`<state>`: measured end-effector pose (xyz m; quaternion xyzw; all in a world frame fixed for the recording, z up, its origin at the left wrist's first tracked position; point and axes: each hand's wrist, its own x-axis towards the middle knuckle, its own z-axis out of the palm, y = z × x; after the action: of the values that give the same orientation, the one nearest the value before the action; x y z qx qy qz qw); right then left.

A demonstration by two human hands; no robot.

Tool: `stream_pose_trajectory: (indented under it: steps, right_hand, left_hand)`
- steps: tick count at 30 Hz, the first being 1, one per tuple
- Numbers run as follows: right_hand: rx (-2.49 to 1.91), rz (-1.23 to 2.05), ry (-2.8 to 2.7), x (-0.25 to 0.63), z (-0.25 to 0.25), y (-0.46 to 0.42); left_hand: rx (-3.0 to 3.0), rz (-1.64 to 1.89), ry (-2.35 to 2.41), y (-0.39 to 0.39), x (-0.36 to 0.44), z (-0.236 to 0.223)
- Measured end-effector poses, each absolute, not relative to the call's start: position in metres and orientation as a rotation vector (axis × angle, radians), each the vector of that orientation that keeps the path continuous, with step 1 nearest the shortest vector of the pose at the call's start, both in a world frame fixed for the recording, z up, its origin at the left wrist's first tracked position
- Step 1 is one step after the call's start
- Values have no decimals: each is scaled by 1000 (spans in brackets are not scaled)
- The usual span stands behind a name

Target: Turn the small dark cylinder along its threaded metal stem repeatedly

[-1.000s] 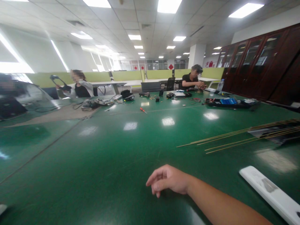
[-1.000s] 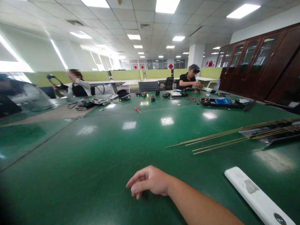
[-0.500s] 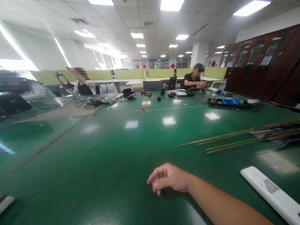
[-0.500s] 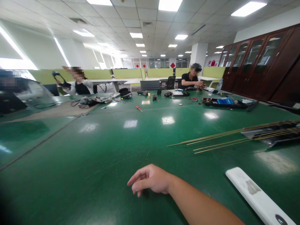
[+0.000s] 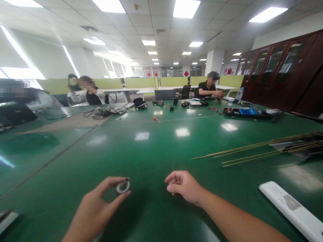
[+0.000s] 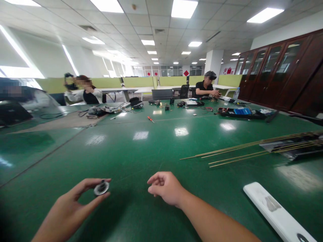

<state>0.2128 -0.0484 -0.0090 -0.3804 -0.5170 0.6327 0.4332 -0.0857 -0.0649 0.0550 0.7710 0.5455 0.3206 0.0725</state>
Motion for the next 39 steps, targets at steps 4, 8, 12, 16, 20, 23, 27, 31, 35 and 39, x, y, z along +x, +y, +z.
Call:
stream_pose_trajectory:
  steps: [4,8,12,16,20,23,27,31,35,39]
  right_hand:
    - [-1056,1294,-1396,215,-12,-46]
    - [-1078,1168,-1485,215,-15,-50]
    - [-1100,1057,-1613,212,-14,-55]
    - [-1109,983,-1678,212,-11,-57]
    - [-1125,922,-1712,212,-11,-58]
    - [-1124,915,-1725,213,-10,-60]
    - [-1118,928,-1737,212,-5,-63]
    - [-1096,902,-1764,211,0,-65]
    - [-1075,882,-1778,211,0,-65]
    - [-1076,851,-1801,211,0,-65]
  left_hand:
    - [2486,766,1281,-44,-26,52]
    - [2585,666,1072,-41,-2,37]
    - [2577,680,999,-43,-10,20]
    - [2558,779,1056,-43,-20,8]
    - [2533,894,1108,-43,-19,6]
    - [2485,878,1067,-45,-14,10]
    - [2428,919,995,-48,-11,14]
    - [2399,921,962,-49,-11,14]
    - [2400,904,940,-51,-8,14]
    - [2391,892,935,-51,-7,15]
